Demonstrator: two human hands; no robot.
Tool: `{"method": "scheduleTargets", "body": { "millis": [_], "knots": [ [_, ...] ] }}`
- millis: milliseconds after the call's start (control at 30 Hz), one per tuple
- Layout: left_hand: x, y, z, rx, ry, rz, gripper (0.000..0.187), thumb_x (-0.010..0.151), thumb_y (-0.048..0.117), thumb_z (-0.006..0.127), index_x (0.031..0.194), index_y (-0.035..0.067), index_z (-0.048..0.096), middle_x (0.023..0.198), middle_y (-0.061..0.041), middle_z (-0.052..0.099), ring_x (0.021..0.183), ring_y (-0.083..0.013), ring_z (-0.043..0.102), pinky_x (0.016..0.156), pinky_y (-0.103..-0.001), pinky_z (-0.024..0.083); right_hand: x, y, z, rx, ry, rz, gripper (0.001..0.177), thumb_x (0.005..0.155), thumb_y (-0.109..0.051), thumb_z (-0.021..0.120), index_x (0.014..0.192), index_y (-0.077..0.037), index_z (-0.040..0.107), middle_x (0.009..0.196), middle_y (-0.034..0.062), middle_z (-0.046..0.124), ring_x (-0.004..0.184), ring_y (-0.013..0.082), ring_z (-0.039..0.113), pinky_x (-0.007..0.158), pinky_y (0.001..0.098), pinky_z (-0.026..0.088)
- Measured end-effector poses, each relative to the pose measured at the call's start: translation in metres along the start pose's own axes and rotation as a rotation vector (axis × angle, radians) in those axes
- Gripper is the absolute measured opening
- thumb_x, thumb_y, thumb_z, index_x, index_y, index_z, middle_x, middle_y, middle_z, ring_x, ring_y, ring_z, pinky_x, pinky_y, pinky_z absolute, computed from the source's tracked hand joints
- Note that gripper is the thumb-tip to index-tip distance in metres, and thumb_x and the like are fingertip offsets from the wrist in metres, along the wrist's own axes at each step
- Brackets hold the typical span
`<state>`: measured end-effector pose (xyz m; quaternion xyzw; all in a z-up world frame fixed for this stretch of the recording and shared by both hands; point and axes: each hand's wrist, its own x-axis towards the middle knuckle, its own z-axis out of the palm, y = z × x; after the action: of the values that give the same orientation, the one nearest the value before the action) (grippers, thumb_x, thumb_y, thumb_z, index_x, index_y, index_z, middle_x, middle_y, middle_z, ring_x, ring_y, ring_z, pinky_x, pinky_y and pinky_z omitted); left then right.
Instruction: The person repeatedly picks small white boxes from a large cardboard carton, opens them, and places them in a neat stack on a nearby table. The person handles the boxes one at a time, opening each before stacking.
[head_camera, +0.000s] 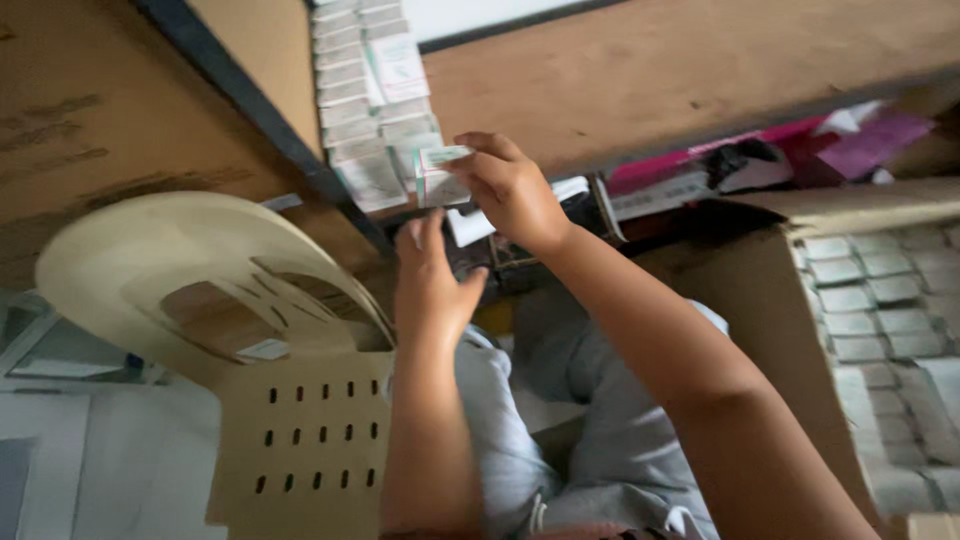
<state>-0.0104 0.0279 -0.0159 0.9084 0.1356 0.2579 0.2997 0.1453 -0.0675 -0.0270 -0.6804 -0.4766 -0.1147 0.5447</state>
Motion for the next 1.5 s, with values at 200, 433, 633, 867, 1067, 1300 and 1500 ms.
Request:
{"method": "scheduleTargets", "body": {
  "millis": [200,433,633,867,1067,1300,1500],
  "knots": [
    [-0.002,-0.014,-0.006,-0.027,-0.062,-0.095,0.081,0.070,0.023,0.088,0.140,0.011,0.049,0.135,-0.019,0.054,0.127,-0.0420,0.052,0.100,-0.049,0.047,0.027,0.033,0.043,-0.126,0.070,-0.064,0.036,0.088,0.002,0.075,0.121,-0.010,0.068,0.139,0.0232,0.056,0.122,0.0390,0.061,0.093,0.0405,0.058],
    [-0.004,-0.013,-0.011,-0.041,-0.091,-0.091,0.076,0.073,0.028,0.087,0.138,0.011,0.051,0.131,-0.018,0.057,0.123,-0.0407,0.055,0.099,-0.048,0.048,0.025,0.039,0.066,-0.039,0.055,0.385,0.075,0.077,-0.007,0.083,0.142,-0.004,0.047,0.120,0.0218,0.064,0.102,0.0349,0.068,0.080,0.0382,0.058],
    [-0.005,-0.013,-0.017,-0.054,-0.083,-0.081,0.074,0.074,0.029,0.086,0.137,0.012,0.052,0.131,-0.016,0.059,0.122,-0.0390,0.057,0.094,-0.047,0.049,0.026,0.073,0.073,-0.028,0.095,0.397,0.066,0.084,-0.004,0.077,0.144,-0.005,0.050,0.115,0.0225,0.072,0.103,0.0347,0.073,0.085,0.0398,0.058],
    [-0.006,-0.012,-0.015,-0.092,-0.121,-0.076,0.074,0.075,0.029,0.087,0.138,0.010,0.051,0.127,-0.016,0.059,0.118,-0.0390,0.059,0.094,-0.047,0.050,0.042,0.113,0.090,-0.103,0.143,0.304,0.068,0.083,-0.002,0.077,0.145,-0.001,0.047,0.117,0.0249,0.071,0.105,0.0393,0.071,0.086,0.0421,0.057],
    [-0.007,-0.017,-0.013,-0.128,-0.075,-0.011,0.076,0.075,0.027,0.087,0.138,0.008,0.051,0.126,-0.017,0.060,0.118,-0.0399,0.059,0.095,-0.047,0.050,0.065,0.127,0.101,-0.046,0.167,0.350,0.066,0.087,-0.004,0.075,0.146,-0.003,0.046,0.120,0.0221,0.073,0.105,0.0349,0.073,0.085,0.0404,0.060],
    [-0.005,-0.008,-0.025,-0.140,-0.142,-0.079,0.075,0.074,0.026,0.087,0.138,0.011,0.051,0.127,-0.016,0.059,0.117,-0.0382,0.060,0.093,-0.046,0.051,0.091,0.140,0.119,-0.134,0.146,0.336,0.077,0.089,-0.003,0.073,0.153,-0.004,0.030,0.130,0.0261,0.066,0.114,0.0411,0.067,0.095,0.0454,0.054],
    [-0.004,-0.008,-0.027,-0.141,-0.134,-0.016,0.075,0.074,0.024,0.087,0.138,0.009,0.051,0.128,-0.017,0.059,0.117,-0.0394,0.059,0.094,-0.046,0.051,0.094,0.166,0.130,-0.138,-0.029,0.429,0.089,0.091,-0.002,0.069,0.161,-0.006,0.013,0.132,0.0281,0.063,0.118,0.0439,0.063,0.100,0.0465,0.050]
  ]
}}
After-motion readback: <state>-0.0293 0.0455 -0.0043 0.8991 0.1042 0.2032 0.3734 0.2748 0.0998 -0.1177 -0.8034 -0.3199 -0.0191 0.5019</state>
